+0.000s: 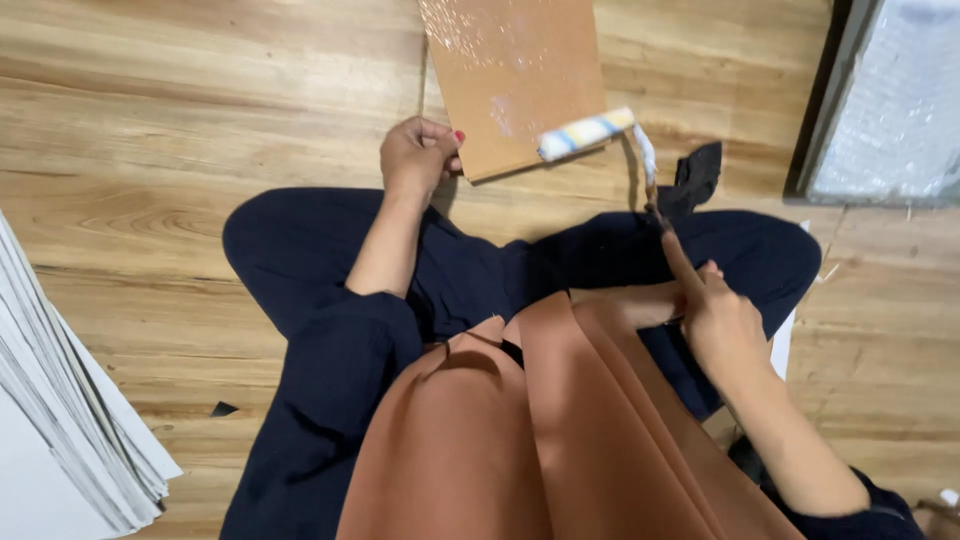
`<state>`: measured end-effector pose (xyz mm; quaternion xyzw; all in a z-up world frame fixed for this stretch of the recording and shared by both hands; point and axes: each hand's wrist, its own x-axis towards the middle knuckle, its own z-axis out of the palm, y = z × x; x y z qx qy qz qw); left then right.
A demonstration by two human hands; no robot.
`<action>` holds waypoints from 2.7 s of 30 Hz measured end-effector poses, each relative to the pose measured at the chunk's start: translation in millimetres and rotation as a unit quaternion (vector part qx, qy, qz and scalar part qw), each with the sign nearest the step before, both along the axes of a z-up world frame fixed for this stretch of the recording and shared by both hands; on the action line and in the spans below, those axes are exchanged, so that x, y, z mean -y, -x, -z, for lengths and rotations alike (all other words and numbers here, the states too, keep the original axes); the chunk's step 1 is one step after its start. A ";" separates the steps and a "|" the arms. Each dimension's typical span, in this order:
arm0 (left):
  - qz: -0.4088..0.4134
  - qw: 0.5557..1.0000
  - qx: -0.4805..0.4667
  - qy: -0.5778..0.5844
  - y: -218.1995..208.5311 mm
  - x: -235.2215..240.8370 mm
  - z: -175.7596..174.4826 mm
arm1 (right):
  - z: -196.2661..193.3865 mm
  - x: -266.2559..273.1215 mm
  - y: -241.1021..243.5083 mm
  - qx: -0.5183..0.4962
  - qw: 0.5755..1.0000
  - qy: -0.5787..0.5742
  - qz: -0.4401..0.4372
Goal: Applying glue to cardboard sheets using a paint roller while sitting on the floor
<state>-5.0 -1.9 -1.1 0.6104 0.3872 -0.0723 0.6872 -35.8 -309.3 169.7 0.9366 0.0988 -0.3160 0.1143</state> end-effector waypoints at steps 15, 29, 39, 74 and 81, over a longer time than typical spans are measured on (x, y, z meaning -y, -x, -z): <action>0.008 1.000 -0.002 0.008 -2.6 -4.6 3.0 | 14.3 25.1 13.3 0.131 0.982 -0.018 -0.133; 0.002 1.000 0.014 -0.002 -2.1 -2.8 -31.3 | 43.0 -42.2 -46.3 0.206 0.948 -0.105 -0.218; 0.010 1.000 0.019 0.014 -3.3 -7.4 -30.2 | 14.9 -63.9 -37.7 -0.111 0.994 0.005 -0.015; -0.237 0.963 0.011 0.130 -8.0 -31.8 -57.5 | 60.1 -103.7 -47.1 0.273 0.896 -0.112 -0.332; -0.256 0.958 -0.010 0.130 -9.6 -30.5 -61.5 | 39.9 -81.2 -17.5 0.336 0.872 -0.132 -0.331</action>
